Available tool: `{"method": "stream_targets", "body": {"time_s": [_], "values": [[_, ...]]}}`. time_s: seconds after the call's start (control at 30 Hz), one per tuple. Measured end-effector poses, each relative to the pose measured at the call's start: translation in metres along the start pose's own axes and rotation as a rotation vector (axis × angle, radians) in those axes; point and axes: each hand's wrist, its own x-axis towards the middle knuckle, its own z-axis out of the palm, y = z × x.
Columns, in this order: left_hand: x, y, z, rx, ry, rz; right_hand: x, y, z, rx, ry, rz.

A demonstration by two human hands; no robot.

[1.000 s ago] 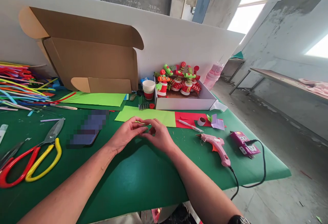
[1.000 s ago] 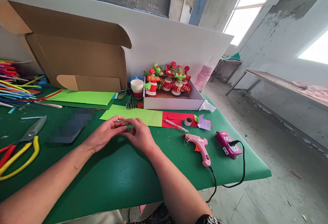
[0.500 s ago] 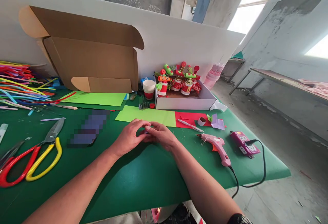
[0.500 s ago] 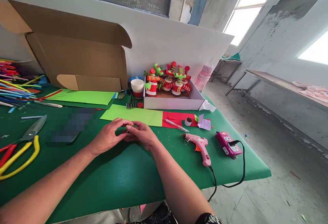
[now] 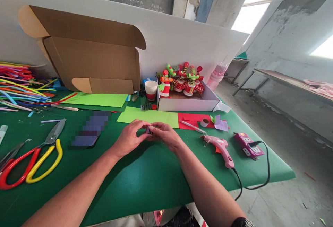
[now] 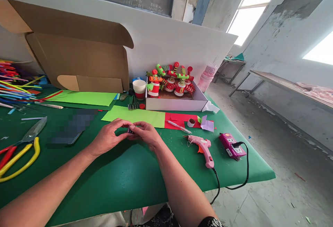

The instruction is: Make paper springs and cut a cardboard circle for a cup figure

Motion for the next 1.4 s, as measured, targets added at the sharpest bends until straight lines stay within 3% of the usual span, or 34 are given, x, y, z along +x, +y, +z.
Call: {"method": "stream_targets", "body": {"time_s": [0.7, 0.93, 1.23, 1.4], "values": [[0.001, 0.002, -0.004, 0.006, 0.059, -0.014, 0.002, -0.005, -0.009, -0.042, 0.056, -0.047], [0.0, 0.004, 0.0, 0.017, -0.011, 0.027, -0.001, 0.0, -0.001, -0.007, -0.053, 0.04], [0.001, -0.001, 0.002, 0.077, -0.081, 0.112, -0.001, 0.003, 0.001, -0.066, -0.021, 0.059], [0.001, -0.001, 0.002, 0.061, -0.052, 0.114, 0.0, 0.002, -0.002, -0.07, -0.015, 0.059]]}}
